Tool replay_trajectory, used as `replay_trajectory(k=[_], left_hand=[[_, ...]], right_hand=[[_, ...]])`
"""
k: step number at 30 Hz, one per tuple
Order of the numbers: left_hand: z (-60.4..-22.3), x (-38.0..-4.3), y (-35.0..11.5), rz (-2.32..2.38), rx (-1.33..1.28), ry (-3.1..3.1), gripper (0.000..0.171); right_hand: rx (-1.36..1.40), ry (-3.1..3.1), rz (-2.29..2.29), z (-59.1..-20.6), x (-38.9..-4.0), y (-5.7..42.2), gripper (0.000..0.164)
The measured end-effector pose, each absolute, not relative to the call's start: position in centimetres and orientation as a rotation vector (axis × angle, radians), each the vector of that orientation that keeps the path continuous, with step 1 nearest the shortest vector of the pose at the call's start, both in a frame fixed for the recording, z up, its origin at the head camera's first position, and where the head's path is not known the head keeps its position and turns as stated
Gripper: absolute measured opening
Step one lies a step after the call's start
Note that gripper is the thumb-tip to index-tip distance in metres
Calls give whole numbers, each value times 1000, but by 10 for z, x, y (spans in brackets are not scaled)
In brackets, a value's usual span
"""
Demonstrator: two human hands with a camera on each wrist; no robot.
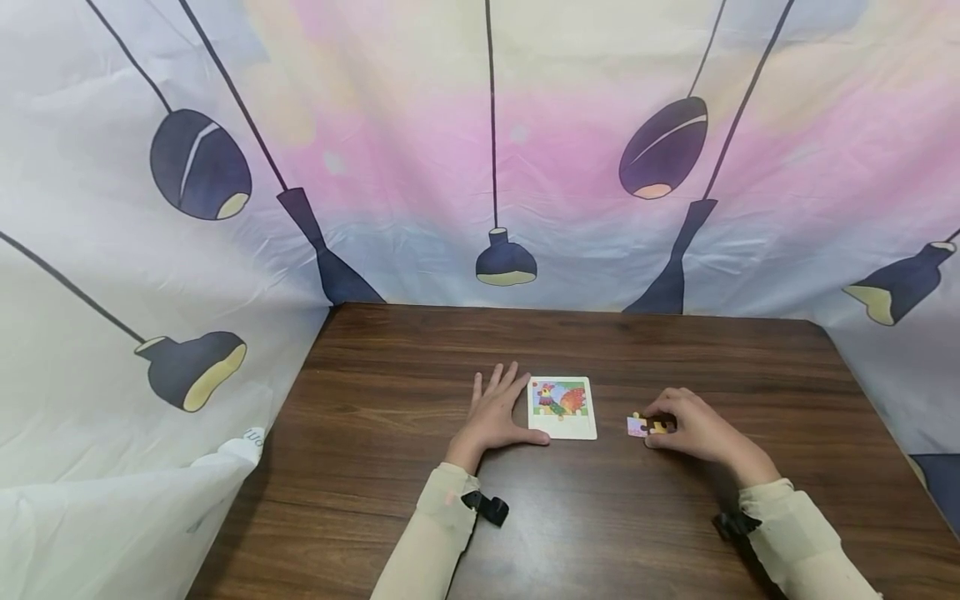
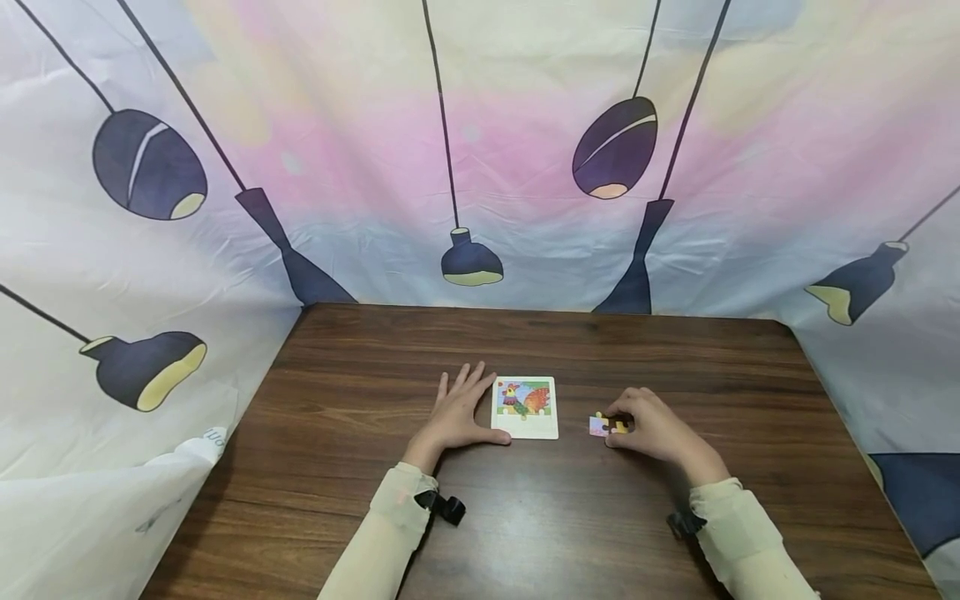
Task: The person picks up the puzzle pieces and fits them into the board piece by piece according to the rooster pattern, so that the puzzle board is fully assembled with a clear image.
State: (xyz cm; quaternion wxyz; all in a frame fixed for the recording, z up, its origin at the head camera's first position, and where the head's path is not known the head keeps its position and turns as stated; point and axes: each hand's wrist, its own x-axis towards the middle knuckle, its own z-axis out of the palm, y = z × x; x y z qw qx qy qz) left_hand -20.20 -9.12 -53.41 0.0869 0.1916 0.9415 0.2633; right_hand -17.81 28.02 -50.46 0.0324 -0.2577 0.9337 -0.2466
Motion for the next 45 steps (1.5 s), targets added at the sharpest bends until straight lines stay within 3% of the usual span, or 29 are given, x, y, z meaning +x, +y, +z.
replay_trajectory(k=[22, 45], left_hand=[[-532, -202, -93, 840, 585, 2774, 122], [-534, -203, -94, 822, 620, 2768, 122]], right_hand=[[-803, 2877, -691, -502, -180, 264, 16], [-885, 2831, -771, -498, -190, 220, 17]])
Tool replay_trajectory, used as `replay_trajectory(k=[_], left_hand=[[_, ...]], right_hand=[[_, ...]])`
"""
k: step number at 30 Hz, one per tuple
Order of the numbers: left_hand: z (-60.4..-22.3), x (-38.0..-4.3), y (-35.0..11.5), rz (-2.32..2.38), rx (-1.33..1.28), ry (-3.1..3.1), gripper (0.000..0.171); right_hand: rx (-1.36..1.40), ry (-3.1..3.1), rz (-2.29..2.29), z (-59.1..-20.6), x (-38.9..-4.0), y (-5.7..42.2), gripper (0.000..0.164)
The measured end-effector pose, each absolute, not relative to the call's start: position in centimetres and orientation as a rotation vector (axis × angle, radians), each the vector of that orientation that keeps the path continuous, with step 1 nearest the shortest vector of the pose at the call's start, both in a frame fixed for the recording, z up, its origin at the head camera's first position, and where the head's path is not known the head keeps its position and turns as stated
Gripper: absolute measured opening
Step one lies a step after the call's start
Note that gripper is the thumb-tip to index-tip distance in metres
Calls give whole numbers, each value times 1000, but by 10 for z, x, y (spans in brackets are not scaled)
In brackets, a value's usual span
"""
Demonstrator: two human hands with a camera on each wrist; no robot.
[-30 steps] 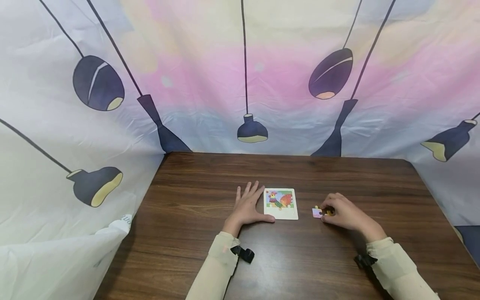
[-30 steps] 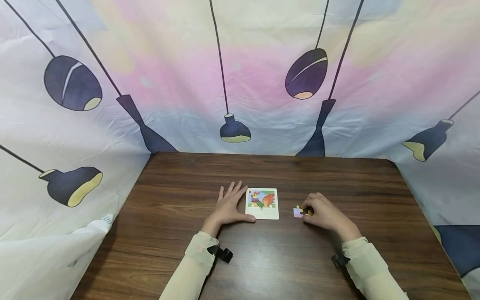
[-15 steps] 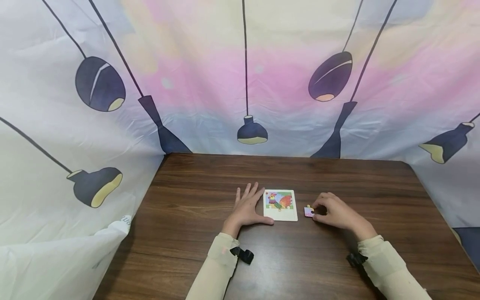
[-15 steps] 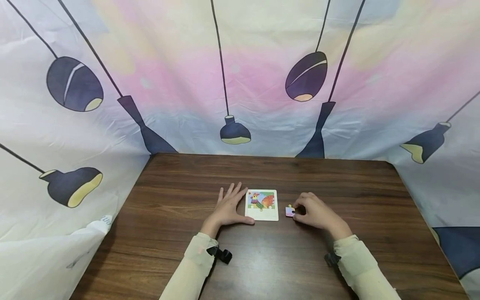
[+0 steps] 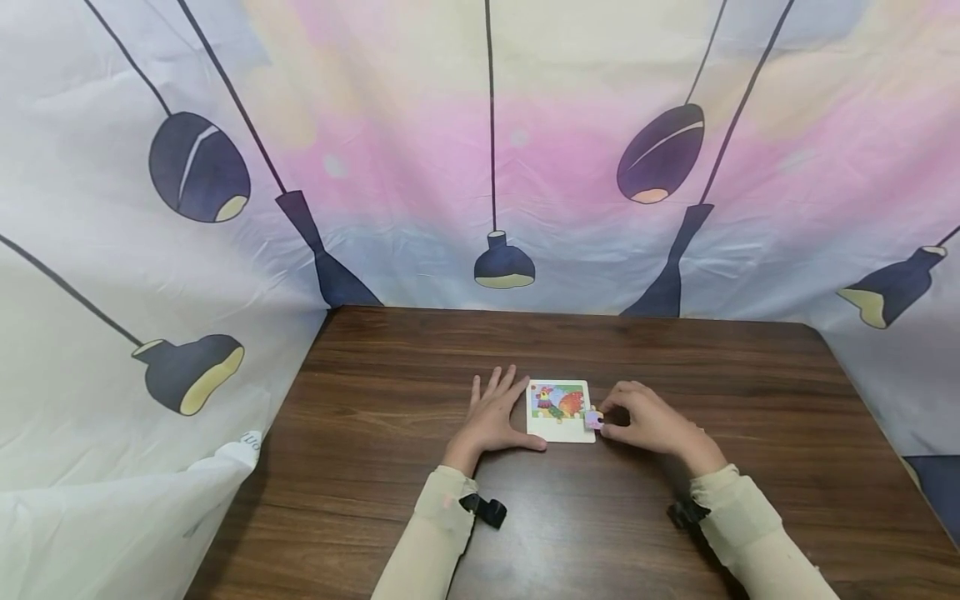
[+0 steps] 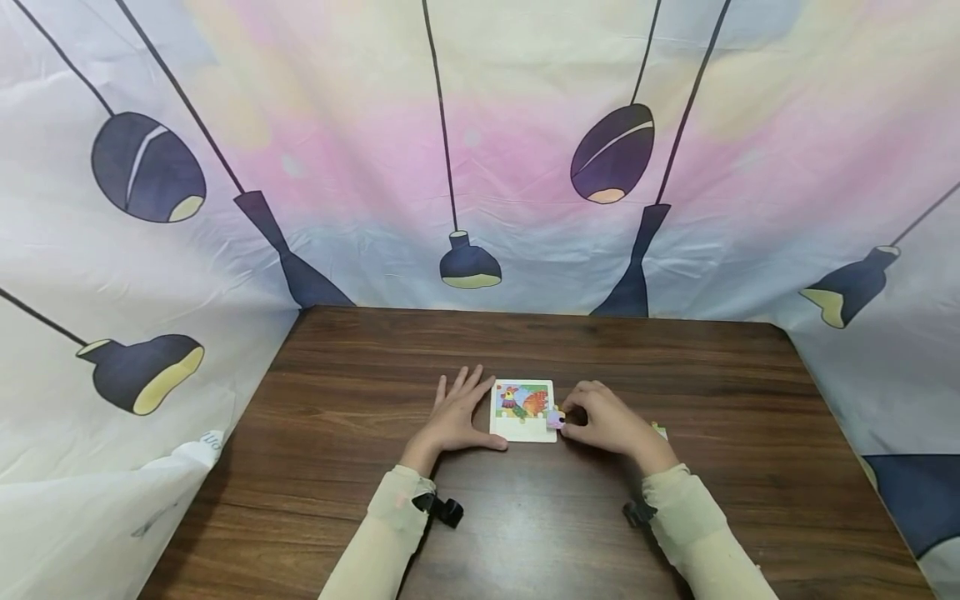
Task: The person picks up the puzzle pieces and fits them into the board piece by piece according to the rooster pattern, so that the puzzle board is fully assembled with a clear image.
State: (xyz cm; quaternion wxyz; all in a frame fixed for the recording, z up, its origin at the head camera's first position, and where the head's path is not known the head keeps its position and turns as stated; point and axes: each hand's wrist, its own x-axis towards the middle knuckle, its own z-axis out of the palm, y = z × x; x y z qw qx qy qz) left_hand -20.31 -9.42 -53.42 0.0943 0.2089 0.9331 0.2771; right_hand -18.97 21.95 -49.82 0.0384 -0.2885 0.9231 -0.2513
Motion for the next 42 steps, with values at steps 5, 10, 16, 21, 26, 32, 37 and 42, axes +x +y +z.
replay_trajectory(k=[5, 10, 16, 21, 26, 32, 37, 42], left_hand=[[-532, -202, -95, 800, 615, 2774, 122], [-532, -203, -94, 784, 605, 2774, 121], [-533, -205, -95, 773, 604, 2782, 122], [-533, -205, -96, 779, 610, 2784, 122], [-533, -205, -96, 771, 610, 2786, 123], [-533, -205, -97, 760, 619, 2791, 126], [-531, -204, -95, 755, 650, 2784, 127], [-532, -203, -94, 768, 644, 2783, 126]], right_hand=[[-913, 2808, -804, -497, -192, 206, 17], [-941, 2792, -827, -498, -193, 195, 21], [-1028, 2772, -873, -500, -195, 183, 17], [-1049, 2751, -868, -501, -198, 174, 15], [-1081, 2735, -879, -501, -201, 164, 16], [-1134, 2714, -909, -502, -205, 153, 15], [-1136, 2708, -879, -503, -206, 148, 16], [-1125, 2688, -840, -504, -207, 143, 16]])
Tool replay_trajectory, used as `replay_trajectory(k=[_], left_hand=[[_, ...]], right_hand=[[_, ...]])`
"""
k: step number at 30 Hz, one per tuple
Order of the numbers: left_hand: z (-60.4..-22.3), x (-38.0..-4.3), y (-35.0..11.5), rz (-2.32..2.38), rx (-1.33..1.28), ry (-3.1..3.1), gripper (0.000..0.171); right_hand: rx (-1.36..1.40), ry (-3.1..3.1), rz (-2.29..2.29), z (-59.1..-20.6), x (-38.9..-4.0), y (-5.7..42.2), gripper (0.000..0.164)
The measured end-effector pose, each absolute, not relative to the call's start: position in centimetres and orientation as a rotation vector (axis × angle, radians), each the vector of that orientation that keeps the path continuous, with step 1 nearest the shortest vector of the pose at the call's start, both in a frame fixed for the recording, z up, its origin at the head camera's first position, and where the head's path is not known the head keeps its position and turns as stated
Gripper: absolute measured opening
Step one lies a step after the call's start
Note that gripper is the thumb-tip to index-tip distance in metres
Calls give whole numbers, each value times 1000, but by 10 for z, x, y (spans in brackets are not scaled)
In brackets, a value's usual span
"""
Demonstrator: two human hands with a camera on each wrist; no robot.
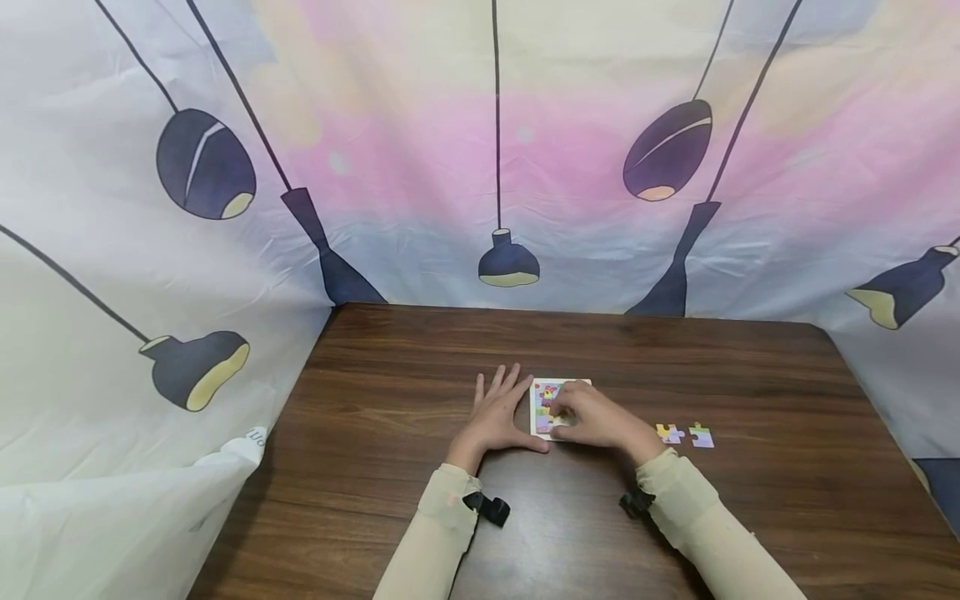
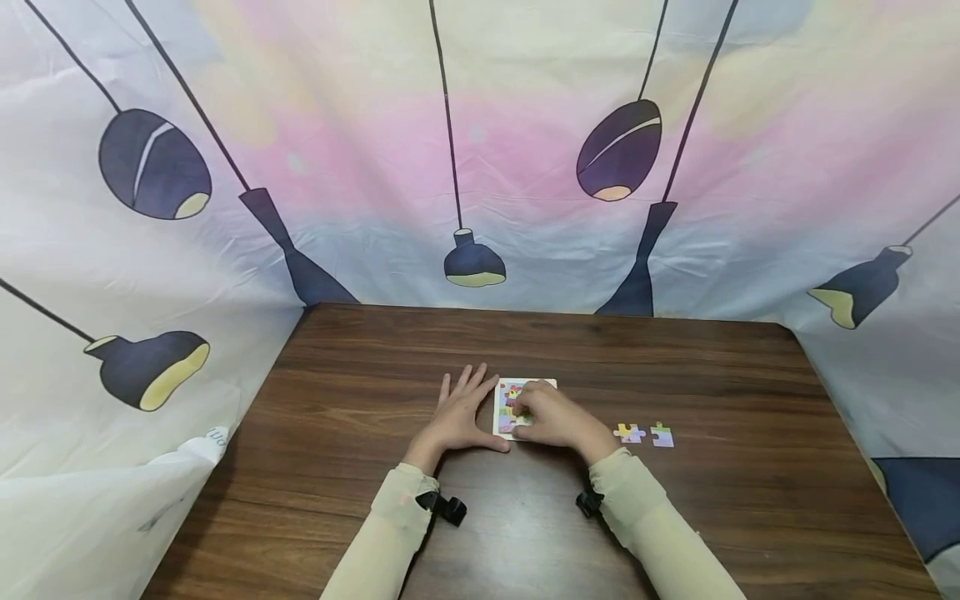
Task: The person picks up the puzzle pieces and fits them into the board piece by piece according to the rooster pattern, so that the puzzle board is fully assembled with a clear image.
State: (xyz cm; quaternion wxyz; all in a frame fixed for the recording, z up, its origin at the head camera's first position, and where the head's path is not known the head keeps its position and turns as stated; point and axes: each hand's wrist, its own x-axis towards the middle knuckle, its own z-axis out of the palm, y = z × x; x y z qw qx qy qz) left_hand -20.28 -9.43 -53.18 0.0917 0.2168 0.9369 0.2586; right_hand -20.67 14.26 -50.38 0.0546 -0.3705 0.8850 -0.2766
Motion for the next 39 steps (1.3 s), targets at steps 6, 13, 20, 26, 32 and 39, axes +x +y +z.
replay_trajectory(k=[6, 13, 20, 26, 32, 39], left_hand=[[-533, -203, -95, 760, 638, 2783, 126], [-534, -204, -95, 760, 636, 2784, 127], [-534, -203, -95, 767, 639, 2785, 128], [-533, -203, -94, 763, 629, 2785, 127], [-532, -203, -93, 756, 614, 2786, 128], [-532, -203, -93, 751, 625, 2793, 127]], right_hand=[[-1111, 2687, -801, -506, -208, 141, 16], [-1081, 2696, -789, -506, -207, 141, 19], [-1087, 2694, -809, -504, -204, 140, 20], [-1117, 2692, -903, -502, -203, 151, 18], [-980, 2640, -1235, -499, -202, 183, 21], [-758, 2691, -1468, -501, -199, 222, 22]])
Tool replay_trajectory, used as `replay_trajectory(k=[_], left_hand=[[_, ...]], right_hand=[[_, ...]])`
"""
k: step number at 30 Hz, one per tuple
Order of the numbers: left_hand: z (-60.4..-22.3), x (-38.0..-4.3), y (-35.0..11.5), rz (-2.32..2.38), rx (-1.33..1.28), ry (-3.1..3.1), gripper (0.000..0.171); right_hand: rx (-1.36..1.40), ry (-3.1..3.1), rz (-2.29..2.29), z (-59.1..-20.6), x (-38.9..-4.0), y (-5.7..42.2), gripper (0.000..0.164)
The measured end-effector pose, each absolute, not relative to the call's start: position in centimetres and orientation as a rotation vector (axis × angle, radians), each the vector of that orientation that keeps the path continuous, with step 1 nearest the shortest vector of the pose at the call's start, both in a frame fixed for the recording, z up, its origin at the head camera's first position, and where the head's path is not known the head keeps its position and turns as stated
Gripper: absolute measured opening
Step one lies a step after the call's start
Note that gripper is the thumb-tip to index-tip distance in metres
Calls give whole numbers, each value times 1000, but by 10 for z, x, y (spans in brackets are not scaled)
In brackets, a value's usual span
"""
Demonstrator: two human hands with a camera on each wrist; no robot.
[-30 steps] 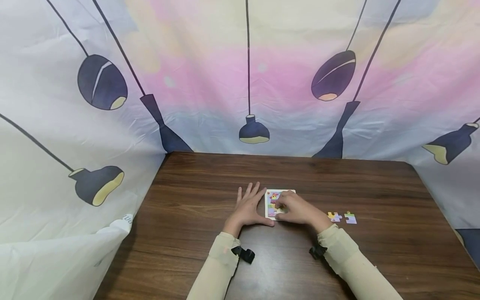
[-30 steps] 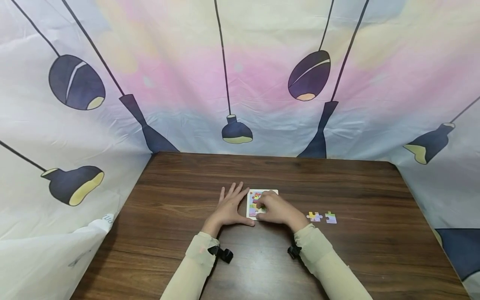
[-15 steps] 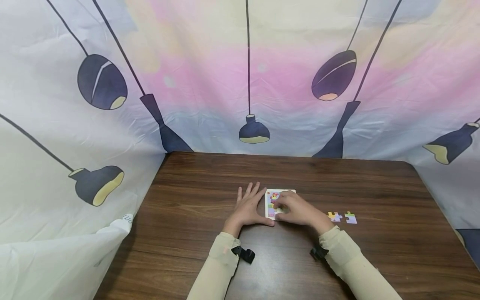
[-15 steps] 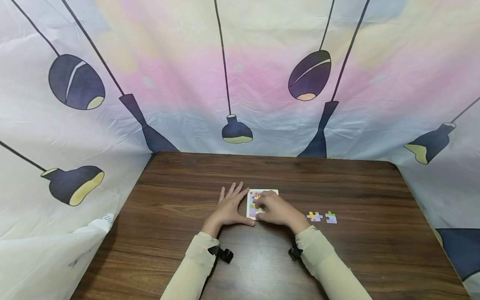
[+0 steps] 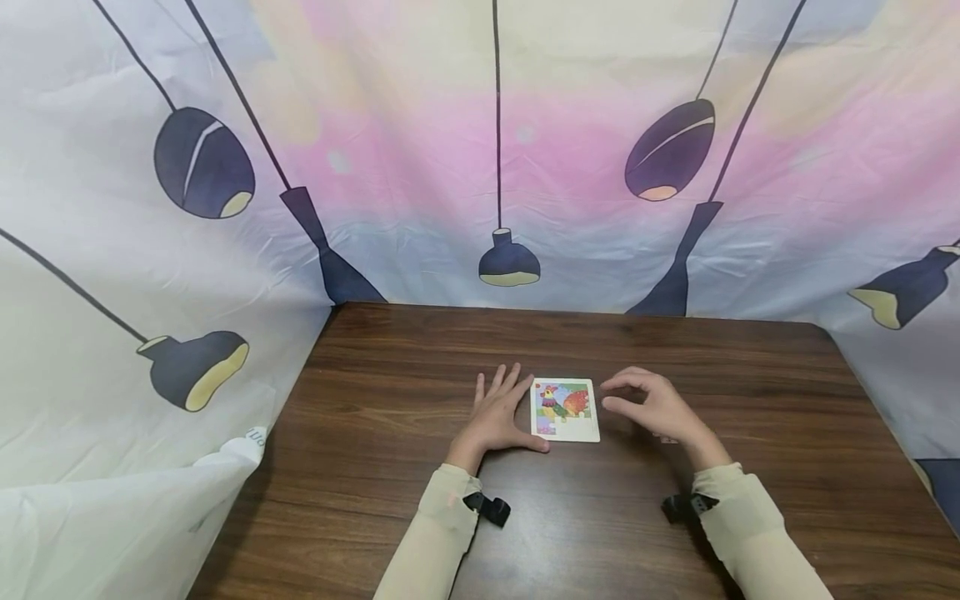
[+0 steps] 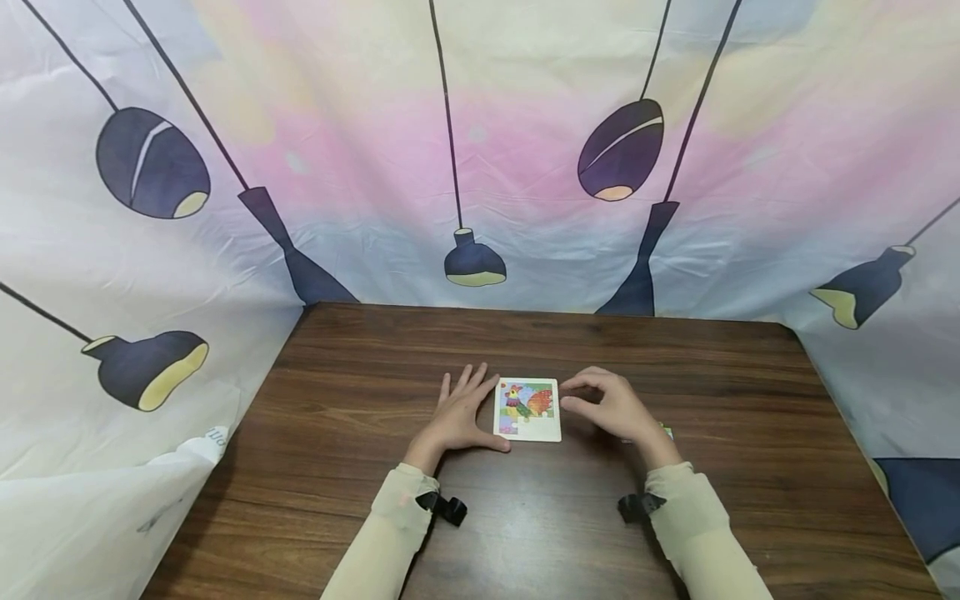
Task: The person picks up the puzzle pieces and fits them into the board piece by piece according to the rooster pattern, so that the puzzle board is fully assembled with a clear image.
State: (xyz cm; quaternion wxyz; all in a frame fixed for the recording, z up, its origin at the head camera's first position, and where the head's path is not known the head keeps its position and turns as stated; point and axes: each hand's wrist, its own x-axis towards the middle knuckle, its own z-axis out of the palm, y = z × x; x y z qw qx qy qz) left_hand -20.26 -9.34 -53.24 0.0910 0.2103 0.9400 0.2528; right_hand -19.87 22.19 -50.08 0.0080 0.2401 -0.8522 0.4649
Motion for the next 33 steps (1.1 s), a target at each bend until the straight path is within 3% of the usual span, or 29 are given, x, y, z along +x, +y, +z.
replay_trajectory(k=[10, 18, 33], left_hand=[[-533, -201, -95, 752, 623, 2786, 128], [-533, -203, -95, 755, 634, 2793, 128], [-531, -202, -95, 772, 619, 2780, 128]], right_hand=[[649, -2658, 1298, -503, -179, 280, 25], [590, -2783, 1243, -503, -164, 317, 36], [586, -3006, 1081, -507, -164, 331, 49]])
